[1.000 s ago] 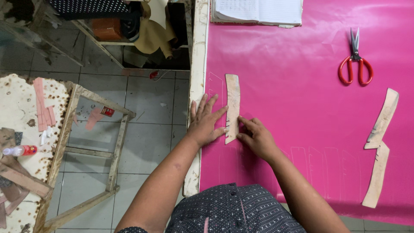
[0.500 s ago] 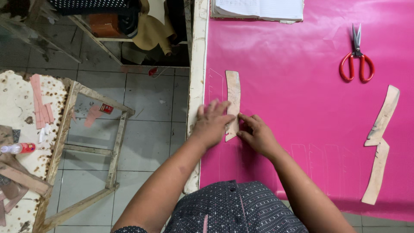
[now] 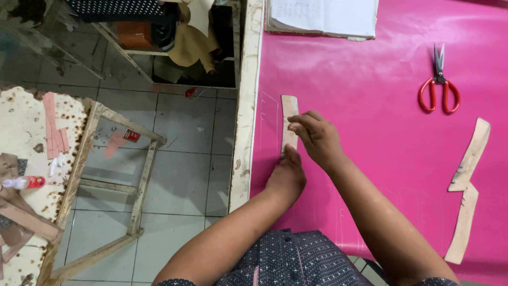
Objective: The person places a pattern piece on a large sheet of pink material and traces its outline with a pencil. They repeat this process multiple times, repositioning the pattern to create several identical traced shapes on the material.
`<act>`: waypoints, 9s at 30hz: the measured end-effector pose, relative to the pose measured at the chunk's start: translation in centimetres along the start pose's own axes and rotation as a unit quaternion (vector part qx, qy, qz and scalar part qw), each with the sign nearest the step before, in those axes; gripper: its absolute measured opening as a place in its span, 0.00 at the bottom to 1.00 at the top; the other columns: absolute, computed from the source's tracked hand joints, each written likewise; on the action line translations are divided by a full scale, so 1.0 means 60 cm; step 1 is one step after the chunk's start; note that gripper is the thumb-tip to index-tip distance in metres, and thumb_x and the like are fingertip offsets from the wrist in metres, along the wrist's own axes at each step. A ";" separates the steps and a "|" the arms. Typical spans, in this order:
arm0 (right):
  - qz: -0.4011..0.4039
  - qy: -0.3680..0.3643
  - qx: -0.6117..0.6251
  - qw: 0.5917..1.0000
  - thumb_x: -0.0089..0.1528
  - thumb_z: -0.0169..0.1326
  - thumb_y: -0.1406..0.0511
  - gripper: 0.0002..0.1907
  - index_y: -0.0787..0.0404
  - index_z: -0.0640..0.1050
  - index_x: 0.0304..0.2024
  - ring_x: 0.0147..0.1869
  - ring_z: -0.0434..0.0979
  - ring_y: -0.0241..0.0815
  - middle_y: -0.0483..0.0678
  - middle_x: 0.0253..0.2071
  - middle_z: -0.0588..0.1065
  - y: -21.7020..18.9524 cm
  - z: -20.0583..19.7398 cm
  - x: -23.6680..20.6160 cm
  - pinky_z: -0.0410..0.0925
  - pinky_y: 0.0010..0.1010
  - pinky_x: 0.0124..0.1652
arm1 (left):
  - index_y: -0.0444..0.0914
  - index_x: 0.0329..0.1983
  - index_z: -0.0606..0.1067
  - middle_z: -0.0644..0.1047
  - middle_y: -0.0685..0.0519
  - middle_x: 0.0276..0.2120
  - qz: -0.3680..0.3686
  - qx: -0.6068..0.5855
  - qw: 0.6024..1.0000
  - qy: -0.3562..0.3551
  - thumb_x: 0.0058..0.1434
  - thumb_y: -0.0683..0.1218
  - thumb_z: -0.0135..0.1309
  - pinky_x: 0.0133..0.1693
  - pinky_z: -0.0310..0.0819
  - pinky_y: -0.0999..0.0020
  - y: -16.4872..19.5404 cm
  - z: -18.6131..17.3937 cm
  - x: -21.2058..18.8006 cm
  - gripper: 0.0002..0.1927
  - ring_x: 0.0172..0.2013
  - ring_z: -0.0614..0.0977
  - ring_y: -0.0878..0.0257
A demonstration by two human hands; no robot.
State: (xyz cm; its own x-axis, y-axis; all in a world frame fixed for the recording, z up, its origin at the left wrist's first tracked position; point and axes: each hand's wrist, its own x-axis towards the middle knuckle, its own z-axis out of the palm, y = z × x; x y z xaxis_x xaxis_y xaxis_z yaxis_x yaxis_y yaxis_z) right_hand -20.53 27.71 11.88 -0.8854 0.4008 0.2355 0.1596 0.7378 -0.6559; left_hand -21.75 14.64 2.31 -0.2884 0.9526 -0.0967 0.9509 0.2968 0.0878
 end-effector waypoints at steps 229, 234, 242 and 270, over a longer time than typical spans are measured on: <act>0.187 -0.168 -0.064 0.966 0.58 0.62 0.56 0.37 0.45 0.67 0.70 0.52 0.79 0.47 0.51 0.53 0.71 0.113 -0.071 -0.200 0.72 0.40 0.51 | 0.63 0.68 0.66 0.46 0.56 0.77 -0.115 -0.224 0.967 -0.025 0.50 0.67 0.62 0.70 0.15 0.41 -0.050 -0.076 0.028 0.40 0.76 0.37 0.57; 0.190 -0.165 -0.071 0.965 0.58 0.62 0.55 0.38 0.45 0.66 0.70 0.52 0.79 0.48 0.52 0.54 0.70 0.108 -0.071 -0.198 0.73 0.41 0.50 | 0.64 0.68 0.69 0.48 0.56 0.78 -0.101 -0.228 0.968 0.019 0.59 0.63 0.58 0.70 0.16 0.40 -0.055 -0.060 0.032 0.31 0.77 0.39 0.56; 0.197 -0.165 -0.079 0.963 0.58 0.62 0.54 0.38 0.44 0.66 0.70 0.52 0.79 0.49 0.52 0.54 0.70 0.104 -0.071 -0.198 0.73 0.42 0.51 | 0.62 0.67 0.68 0.48 0.56 0.77 -0.117 -0.235 0.965 -0.008 0.54 0.65 0.60 0.70 0.16 0.40 -0.051 -0.075 0.028 0.36 0.76 0.39 0.57; 0.204 -0.172 -0.103 0.958 0.59 0.61 0.54 0.38 0.42 0.65 0.70 0.53 0.79 0.49 0.52 0.56 0.70 0.098 -0.068 -0.194 0.73 0.43 0.51 | 0.64 0.69 0.65 0.46 0.57 0.77 -0.115 -0.216 0.969 -0.035 0.53 0.67 0.60 0.70 0.16 0.39 -0.050 -0.095 0.029 0.39 0.76 0.37 0.57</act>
State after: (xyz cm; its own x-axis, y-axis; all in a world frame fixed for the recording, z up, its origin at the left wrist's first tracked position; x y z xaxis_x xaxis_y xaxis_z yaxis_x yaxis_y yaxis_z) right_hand -7.52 29.59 8.21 -0.8171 0.5022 -0.2829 0.5741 0.6644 -0.4786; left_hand -25.76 15.82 7.51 -0.4638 0.8560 -0.2286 0.7222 0.5147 0.4620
